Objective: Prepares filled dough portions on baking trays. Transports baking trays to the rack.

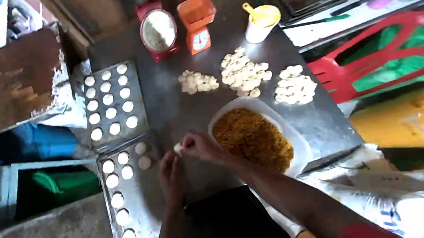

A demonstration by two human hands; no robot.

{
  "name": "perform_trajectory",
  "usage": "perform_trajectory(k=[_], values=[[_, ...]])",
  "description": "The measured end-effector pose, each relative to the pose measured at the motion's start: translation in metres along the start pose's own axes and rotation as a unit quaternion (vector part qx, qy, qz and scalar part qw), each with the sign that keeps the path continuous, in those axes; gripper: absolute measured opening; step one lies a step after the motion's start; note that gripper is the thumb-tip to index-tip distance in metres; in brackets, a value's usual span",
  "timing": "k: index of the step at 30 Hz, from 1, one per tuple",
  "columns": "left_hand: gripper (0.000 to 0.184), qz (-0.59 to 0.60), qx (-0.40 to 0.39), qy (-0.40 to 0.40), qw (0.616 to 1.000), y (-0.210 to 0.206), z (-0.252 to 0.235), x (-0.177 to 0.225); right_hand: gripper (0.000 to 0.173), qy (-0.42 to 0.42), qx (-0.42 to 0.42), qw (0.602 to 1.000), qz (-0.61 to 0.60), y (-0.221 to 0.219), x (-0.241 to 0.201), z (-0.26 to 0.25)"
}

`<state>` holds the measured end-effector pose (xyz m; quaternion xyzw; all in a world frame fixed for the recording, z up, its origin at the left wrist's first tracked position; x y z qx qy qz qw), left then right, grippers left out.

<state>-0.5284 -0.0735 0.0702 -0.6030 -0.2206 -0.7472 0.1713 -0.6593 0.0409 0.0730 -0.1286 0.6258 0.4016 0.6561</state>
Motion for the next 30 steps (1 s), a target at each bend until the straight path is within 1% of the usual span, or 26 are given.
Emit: perform_trajectory(k=[2, 4, 5, 6, 7, 8, 9, 10, 11, 12, 13, 14, 15, 17, 18, 19, 21, 22, 23, 24, 25, 26, 27, 28, 29, 30], values=[[0.024, -0.002, -0.022, -0.060, 0.998, -0.011, 0.004, 0.009, 0.036, -0.002, 0.024, 0.998, -0.064, -0.017, -0.005, 0.041], [0.021, -0.038, -0.048, -0.110, 0.992, -0.017, 0.018, 0.015, 0.044, 0.005, 0.079, 0.992, -0.100, -0.016, -0.005, 0.076], [0.021, -0.056, -0.067, -0.123, 0.988, -0.022, 0.026, 0.019, 0.040, 0.016, 0.122, 0.989, -0.086, -0.012, -0.005, 0.091], [0.022, -0.061, -0.089, -0.128, 0.986, -0.027, 0.035, 0.023, 0.032, 0.036, 0.170, 0.983, -0.057, -0.006, -0.007, 0.106], [0.023, -0.049, -0.108, -0.131, 0.984, -0.032, 0.043, 0.025, 0.026, 0.065, 0.214, 0.974, -0.023, 0.000, -0.010, 0.118], [0.024, -0.030, -0.119, -0.134, 0.983, -0.037, 0.050, 0.027, 0.023, 0.094, 0.247, 0.964, 0.000, 0.006, -0.014, 0.129], [0.023, -0.010, -0.126, -0.138, 0.982, -0.041, 0.056, 0.027, 0.022, 0.103, 0.260, 0.960, -0.007, 0.010, -0.016, 0.137], [0.022, 0.008, -0.131, -0.140, 0.981, -0.044, 0.061, 0.026, 0.022, 0.084, 0.255, 0.962, -0.058, 0.012, -0.012, 0.143], [0.021, 0.025, -0.140, -0.139, 0.980, -0.046, 0.064, 0.025, 0.021, 0.048, 0.248, 0.955, -0.153, 0.013, -0.003, 0.149], [0.019, 0.034, -0.155, -0.134, 0.978, -0.049, 0.067, 0.025, 0.022, 0.000, 0.244, 0.934, -0.262, 0.011, 0.007, 0.155], [0.018, 0.042, -0.175, -0.121, 0.976, -0.052, 0.069, 0.024, 0.026, -0.050, 0.242, 0.907, -0.341, 0.007, 0.017, 0.163], [0.018, 0.053, -0.202, -0.101, 0.973, -0.057, 0.070, 0.020, 0.028, -0.093, 0.243, 0.891, -0.372, 0.002, 0.026, 0.172], [0.018, 0.075, -0.232, -0.062, 0.968, -0.062, 0.073, 0.013, 0.030, -0.119, 0.237, 0.895, -0.360, -0.003, 0.033, 0.181], [0.018, 0.121, -0.278, 0.060, 0.951, -0.069, 0.083, -0.004, 0.028, -0.129, 0.209, 0.916, -0.316, -0.011, 0.044, 0.197], [0.018, 0.138, -0.296, 0.116, 0.938, -0.073, 0.090, -0.012, 0.025, -0.129, 0.181, 0.920, -0.322, -0.014, 0.046, 0.203], [0.016, 0.148, -0.308, 0.161, 0.926, -0.077, 0.095, -0.018, 0.023, -0.140, 0.148, 0.913, -0.353, -0.016, 0.048, 0.207], [0.015, 0.160, -0.329, 0.195, 0.910, -0.088, 0.101, -0.026, 0.018, -0.186, 0.096, 0.874, -0.440, -0.012, 0.051, 0.210], [0.015, 0.157, -0.335, 0.193, 0.909, -0.096, 0.099, -0.024, 0.017, -0.206, 0.089, 0.857, -0.464, -0.003, 0.056, 0.207], [0.016, 0.150, -0.334, 0.182, 0.913, -0.104, 0.094, -0.022, 0.017, -0.220, 0.093, 0.852, -0.465, 0.011, 0.062, 0.200], [0.020, 0.138, -0.327, 0.159, 0.921, -0.111, 0.085, -0.019, 0.017, -0.232, 0.112, 0.858, -0.444, 0.031, 0.070, 0.191], [0.028, 0.117, -0.316, 0.126, 0.933, -0.116, 0.073, -0.017, 0.019, -0.232, 0.135, 0.881, -0.390, 0.055, 0.080, 0.179], [0.035, 0.083, -0.302, 0.097, 0.945, -0.117, 0.062, -0.018, 0.021, -0.219, 0.160, 0.913, -0.304, 0.082, 0.093, 0.165], [0.043, 0.046, -0.287, 0.085, 0.953, -0.115, 0.051, -0.020, 0.022, -0.192, 0.194, 0.943, -0.191, 0.111, 0.107, 0.153], [0.048, 0.016, -0.272, 0.078, 0.959, -0.109, 0.042, -0.022, 0.025, -0.164, 0.228, 0.958, -0.057, 0.137, 0.117, 0.142], [0.049, -0.006, -0.259, 0.072, 0.963, -0.102, 0.034, -0.024, 0.028, -0.148, 0.248, 0.956, 0.057, 0.156, 0.123, 0.134], [0.048, -0.024, -0.244, 0.067, 0.967, -0.094, 0.028, -0.026, 0.032, -0.147, 0.241, 0.949, 0.141, 0.165, 0.126, 0.126]])
Point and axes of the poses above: each hand's wrist, its own z-axis away from the middle knuckle, its own y-axis out of the back of the hand, x = y × z, the point moved 9 cm from there along -z, towards the middle knuckle
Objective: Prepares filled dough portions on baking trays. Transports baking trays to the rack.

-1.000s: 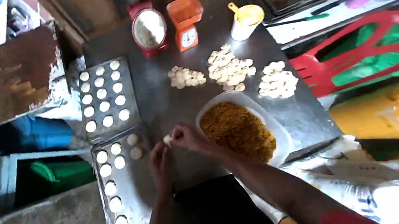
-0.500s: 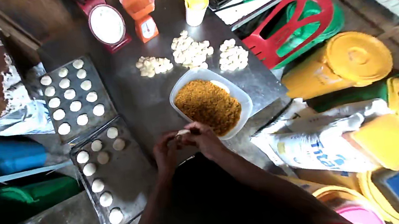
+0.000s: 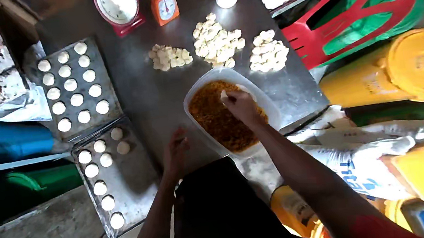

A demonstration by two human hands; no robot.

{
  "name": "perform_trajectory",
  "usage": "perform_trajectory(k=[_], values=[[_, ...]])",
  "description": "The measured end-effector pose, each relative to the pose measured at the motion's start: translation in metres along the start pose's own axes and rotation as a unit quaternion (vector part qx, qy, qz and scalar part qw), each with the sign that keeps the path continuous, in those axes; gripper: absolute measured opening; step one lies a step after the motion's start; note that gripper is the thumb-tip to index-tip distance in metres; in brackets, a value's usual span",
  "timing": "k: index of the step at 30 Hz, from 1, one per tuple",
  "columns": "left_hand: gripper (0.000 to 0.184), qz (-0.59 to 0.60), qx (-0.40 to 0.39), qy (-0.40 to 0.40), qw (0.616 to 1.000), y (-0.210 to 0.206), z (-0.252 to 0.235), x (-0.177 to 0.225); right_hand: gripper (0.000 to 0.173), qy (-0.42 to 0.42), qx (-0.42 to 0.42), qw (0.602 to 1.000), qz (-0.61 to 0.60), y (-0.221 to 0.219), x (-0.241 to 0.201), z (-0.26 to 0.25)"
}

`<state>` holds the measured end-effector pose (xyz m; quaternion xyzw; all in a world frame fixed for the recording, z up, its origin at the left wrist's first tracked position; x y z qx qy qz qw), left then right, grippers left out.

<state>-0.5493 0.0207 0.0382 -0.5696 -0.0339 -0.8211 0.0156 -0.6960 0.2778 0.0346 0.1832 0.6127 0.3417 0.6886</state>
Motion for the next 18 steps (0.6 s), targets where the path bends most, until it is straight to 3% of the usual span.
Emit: perform_trajectory(k=[4, 6, 9, 12, 14, 16, 18], values=[[0.045, -0.040, 0.056, 0.028, 0.997, 0.030, 0.004, -0.014, 0.054, 0.090, -0.113, 0.968, 0.206, -0.061, -0.008, -0.024], [0.043, -0.029, 0.079, 0.042, 0.996, 0.037, 0.011, -0.024, 0.055, 0.154, -0.115, 0.941, 0.280, -0.088, -0.007, -0.028], [0.041, -0.015, 0.097, 0.053, 0.994, 0.034, 0.022, -0.036, 0.041, 0.181, -0.085, 0.943, 0.267, -0.078, 0.001, -0.035], [0.043, -0.026, 0.095, 0.051, 0.994, 0.029, 0.029, -0.035, 0.030, 0.096, -0.068, 0.979, 0.166, -0.049, -0.002, -0.041], [0.043, -0.048, 0.086, 0.033, 0.995, 0.029, 0.031, -0.028, 0.031, 0.084, -0.077, 0.982, 0.149, -0.043, -0.009, -0.037], [0.041, -0.058, 0.077, 0.015, 0.995, 0.027, 0.028, -0.018, 0.045, 0.109, -0.114, 0.963, 0.217, -0.058, -0.009, -0.025], [0.039, -0.075, 0.062, -0.016, 0.995, 0.020, 0.017, -0.006, 0.048, 0.155, -0.124, 0.937, 0.289, -0.077, -0.006, -0.014]])
Point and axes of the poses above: each hand's wrist, its own z-axis away from the middle knuckle, its own y-axis out of the back of the hand, x = y × z, the point moved 9 cm from there along -z, towards the middle knuckle
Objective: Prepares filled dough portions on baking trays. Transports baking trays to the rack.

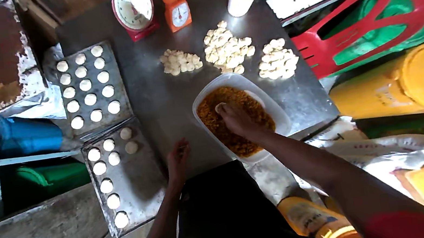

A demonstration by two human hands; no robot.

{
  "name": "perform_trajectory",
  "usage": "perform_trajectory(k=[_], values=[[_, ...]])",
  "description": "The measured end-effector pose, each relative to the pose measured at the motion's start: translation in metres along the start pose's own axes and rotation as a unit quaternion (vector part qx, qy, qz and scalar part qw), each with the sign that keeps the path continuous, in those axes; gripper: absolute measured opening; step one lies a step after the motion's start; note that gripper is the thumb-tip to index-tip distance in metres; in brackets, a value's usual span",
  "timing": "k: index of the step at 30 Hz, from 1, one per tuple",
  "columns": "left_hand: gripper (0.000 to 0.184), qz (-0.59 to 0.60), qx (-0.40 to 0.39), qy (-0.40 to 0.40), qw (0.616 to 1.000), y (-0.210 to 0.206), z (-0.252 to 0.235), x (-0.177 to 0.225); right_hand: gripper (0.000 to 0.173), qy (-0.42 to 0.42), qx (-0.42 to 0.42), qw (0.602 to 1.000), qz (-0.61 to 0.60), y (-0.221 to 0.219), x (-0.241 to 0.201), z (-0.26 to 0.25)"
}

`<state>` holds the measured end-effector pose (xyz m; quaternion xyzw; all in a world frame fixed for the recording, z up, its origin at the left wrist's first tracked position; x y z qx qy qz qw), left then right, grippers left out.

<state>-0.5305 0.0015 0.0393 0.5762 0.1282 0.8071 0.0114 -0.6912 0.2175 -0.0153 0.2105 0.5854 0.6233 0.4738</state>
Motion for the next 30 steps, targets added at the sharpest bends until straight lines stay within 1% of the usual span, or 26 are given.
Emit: perform_trajectory(k=[2, 4, 6, 7, 9, 11, 13, 14, 17, 18, 19, 20, 23, 26, 28, 30], values=[[0.040, -0.018, -0.025, -0.025, 0.999, -0.010, -0.015, 0.020, 0.042, 0.019, 0.033, 0.999, 0.025, -0.003, 0.003, -0.006], [0.038, -0.029, -0.042, -0.046, 0.998, -0.018, -0.027, 0.041, 0.035, -0.004, 0.057, 0.998, -0.016, 0.007, 0.016, -0.014], [0.035, -0.038, -0.044, -0.070, 0.996, -0.023, -0.038, 0.060, 0.030, -0.042, 0.077, 0.988, -0.125, 0.032, 0.025, -0.014], [0.034, -0.037, -0.044, -0.077, 0.995, -0.026, -0.043, 0.070, 0.029, -0.059, 0.077, 0.975, -0.200, 0.047, 0.029, -0.011], [0.036, -0.019, -0.037, -0.082, 0.996, -0.036, -0.054, 0.087, 0.026, -0.072, 0.057, 0.935, -0.343, 0.066, 0.035, -0.001], [0.049, 0.006, -0.053, -0.088, 0.995, -0.055, -0.066, 0.100, 0.024, -0.063, 0.026, 0.890, -0.450, 0.078, 0.032, 0.013], [0.062, 0.027, -0.097, -0.070, 0.992, -0.081, -0.079, 0.104, 0.023, -0.061, -0.001, 0.843, -0.534, 0.087, 0.022, 0.027], [0.064, 0.046, -0.121, -0.047, 0.991, -0.095, -0.085, 0.102, 0.023, -0.060, -0.010, 0.824, -0.563, 0.091, 0.018, 0.032], [0.063, 0.146, -0.172, 0.021, 0.974, -0.133, -0.099, 0.085, 0.025, -0.067, -0.027, 0.786, -0.614, 0.090, 0.018, 0.040], [0.064, 0.173, -0.183, 0.046, 0.967, -0.143, -0.100, 0.080, 0.025, -0.071, -0.022, 0.778, -0.624, 0.088, 0.022, 0.042], [0.061, 0.181, -0.190, 0.060, 0.963, -0.148, -0.100, 0.077, 0.026, -0.076, -0.011, 0.773, -0.630, 0.086, 0.027, 0.043], [0.054, 0.174, -0.185, 0.062, 0.965, -0.149, -0.100, 0.076, 0.025, -0.081, 0.007, 0.777, -0.625, 0.085, 0.033, 0.044], [0.035, 0.102, -0.171, 0.045, 0.979, -0.148, -0.097, 0.082, 0.020, -0.102, 0.079, 0.832, -0.539, 0.087, 0.047, 0.047], [0.031, 0.010, -0.167, 0.021, 0.986, -0.148, -0.097, 0.091, 0.016, -0.130, 0.140, 0.875, -0.446, 0.088, 0.051, 0.049], [0.030, -0.021, -0.146, 0.020, 0.989, -0.146, -0.100, 0.087, 0.015, -0.142, 0.145, 0.883, -0.424, 0.087, 0.049, 0.049], [0.027, -0.034, -0.116, 0.021, 0.992, -0.144, -0.102, 0.084, 0.016, -0.146, 0.117, 0.871, -0.455, 0.085, 0.049, 0.050]])
Point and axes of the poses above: each hand's wrist, its own z-axis away from the middle knuckle, its own y-axis out of the back of the hand, x = y × z, the point moved 9 cm from there along -z, towards the middle knuckle
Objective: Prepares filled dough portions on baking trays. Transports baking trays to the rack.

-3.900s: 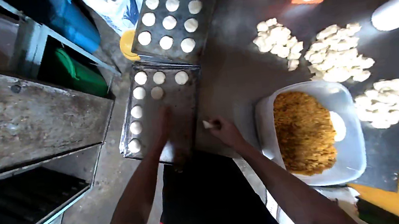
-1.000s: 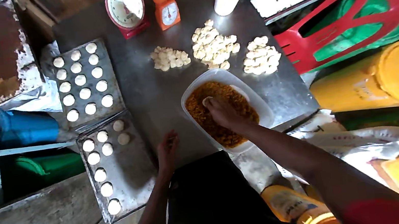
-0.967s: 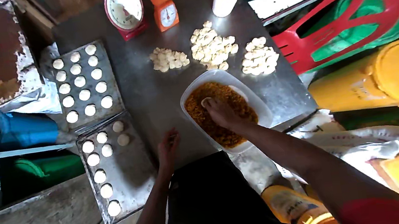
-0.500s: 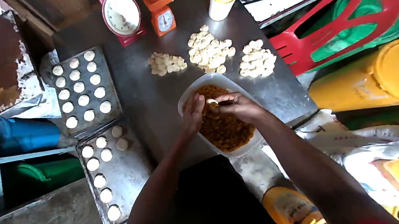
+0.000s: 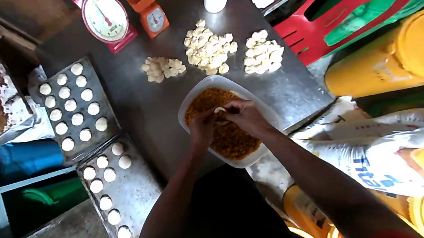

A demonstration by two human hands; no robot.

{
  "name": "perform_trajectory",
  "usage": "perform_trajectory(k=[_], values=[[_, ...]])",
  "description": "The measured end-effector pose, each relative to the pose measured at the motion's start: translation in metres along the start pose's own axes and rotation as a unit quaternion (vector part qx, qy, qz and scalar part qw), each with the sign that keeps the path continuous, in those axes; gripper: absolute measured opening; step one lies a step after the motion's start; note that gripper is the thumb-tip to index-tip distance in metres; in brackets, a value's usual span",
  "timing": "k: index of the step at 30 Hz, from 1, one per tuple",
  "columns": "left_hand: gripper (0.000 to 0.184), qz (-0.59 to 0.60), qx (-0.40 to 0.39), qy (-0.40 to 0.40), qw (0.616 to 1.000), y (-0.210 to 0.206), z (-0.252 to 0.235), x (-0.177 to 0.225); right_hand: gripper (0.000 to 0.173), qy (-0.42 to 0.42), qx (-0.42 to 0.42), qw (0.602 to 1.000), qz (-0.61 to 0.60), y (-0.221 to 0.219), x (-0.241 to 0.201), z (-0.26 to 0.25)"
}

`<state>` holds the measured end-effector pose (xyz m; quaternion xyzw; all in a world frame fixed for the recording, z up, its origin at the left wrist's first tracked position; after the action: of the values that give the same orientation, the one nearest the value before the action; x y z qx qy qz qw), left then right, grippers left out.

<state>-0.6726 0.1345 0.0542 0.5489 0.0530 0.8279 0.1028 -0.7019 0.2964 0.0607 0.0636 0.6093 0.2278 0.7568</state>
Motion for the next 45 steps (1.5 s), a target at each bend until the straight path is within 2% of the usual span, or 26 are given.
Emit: perform_trajectory(k=[2, 4, 8, 10, 14, 16, 18, 20, 22, 23, 25, 26, 27, 29, 31, 34, 36, 37, 40, 42, 44, 45], values=[[0.026, 0.003, 0.025, 0.001, 1.000, 0.003, 0.000, -0.001, 0.026, -0.041, -0.059, 0.996, -0.062, -0.002, 0.000, 0.004], [0.025, 0.002, 0.036, 0.002, 0.999, 0.006, 0.001, 0.000, 0.027, -0.032, -0.067, 0.993, -0.092, -0.002, -0.006, 0.006], [0.029, 0.002, 0.026, 0.005, 1.000, 0.002, 0.004, -0.001, 0.012, 0.048, 0.049, 0.997, -0.039, 0.001, -0.010, 0.003], [0.032, 0.031, 0.026, -0.001, 0.999, 0.006, 0.010, -0.005, 0.011, 0.064, 0.059, 0.995, -0.040, -0.003, -0.017, 0.007], [0.022, 0.071, 0.104, -0.019, 0.992, 0.049, 0.036, -0.006, 0.030, 0.083, -0.039, 0.991, -0.096, -0.037, -0.049, 0.025], [0.019, 0.098, 0.123, -0.004, 0.988, 0.069, 0.051, -0.008, 0.035, 0.117, -0.018, 0.992, -0.049, -0.056, -0.068, 0.033], [0.022, 0.100, 0.129, 0.028, 0.986, 0.086, 0.067, -0.013, 0.022, 0.168, 0.029, 0.985, -0.024, -0.078, -0.078, 0.036], [0.028, 0.059, 0.127, 0.041, 0.989, 0.099, 0.082, -0.021, 0.012, 0.185, 0.033, 0.982, -0.032, -0.103, -0.079, 0.034], [0.038, -0.006, 0.140, 0.044, 0.989, 0.114, 0.099, -0.034, 0.013, 0.161, -0.020, 0.987, -0.006, -0.132, -0.075, 0.032], [0.042, -0.027, 0.147, 0.051, 0.987, 0.122, 0.107, -0.042, 0.016, 0.148, -0.073, 0.986, 0.021, -0.145, -0.076, 0.034], [0.044, -0.006, 0.161, 0.052, 0.986, 0.139, 0.121, -0.060, 0.031, 0.114, -0.195, 0.973, 0.046, -0.169, -0.077, 0.041], [0.040, 0.027, 0.164, 0.040, 0.985, 0.145, 0.127, -0.068, 0.037, 0.107, -0.228, 0.967, 0.048, -0.178, -0.076, 0.046], [0.035, 0.058, 0.163, 0.025, 0.985, 0.148, 0.133, -0.075, 0.038, 0.114, -0.232, 0.965, 0.048, -0.186, -0.073, 0.050], [0.026, 0.078, 0.157, 0.020, 0.984, 0.150, 0.139, -0.092, 0.023, 0.127, -0.212, 0.967, 0.067, -0.199, -0.062, 0.054], [0.022, 0.031, 0.154, 0.042, 0.987, 0.151, 0.140, -0.110, 0.019, 0.120, -0.206, 0.966, 0.099, -0.214, -0.043, 0.052], [0.020, -0.072, 0.144, 0.051, 0.986, 0.148, 0.134, -0.141, 0.025, 0.032, -0.281, 0.952, 0.120, -0.241, -0.015, 0.053], [0.018, -0.147, 0.128, 0.060, 0.979, 0.138, 0.125, -0.167, 0.039, -0.042, -0.340, 0.932, 0.122, -0.261, 0.005, 0.060], [0.019, -0.179, 0.110, 0.069, 0.975, 0.128, 0.120, -0.184, 0.040, -0.059, -0.334, 0.931, 0.131, -0.270, 0.019, 0.065], [0.026, -0.224, 0.046, 0.101, 0.968, 0.091, 0.123, -0.236, 0.024, -0.038, -0.277, 0.944, 0.175, -0.290, 0.079, 0.078], [0.033, -0.191, 0.059, 0.112, 0.973, 0.091, 0.132, -0.238, 0.020, -0.008, -0.274, 0.946, 0.171, -0.288, 0.087, 0.072], [0.046, -0.165, 0.081, 0.132, 0.974, 0.090, 0.147, -0.241, 0.026, -0.020, -0.285, 0.945, 0.157, -0.278, 0.090, 0.076], [0.047, -0.158, 0.104, 0.136, 0.972, 0.093, 0.149, -0.243, 0.027, -0.025, -0.290, 0.944, 0.155, -0.276, 0.088, 0.076]])
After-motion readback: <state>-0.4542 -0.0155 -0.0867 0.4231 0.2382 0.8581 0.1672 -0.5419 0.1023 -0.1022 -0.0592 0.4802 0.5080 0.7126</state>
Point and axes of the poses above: each hand's wrist, its own z-axis away from the middle knuckle, its own y-axis out of the back of the hand, x = y × z, the point moved 9 cm from there along -z, towards the middle knuckle
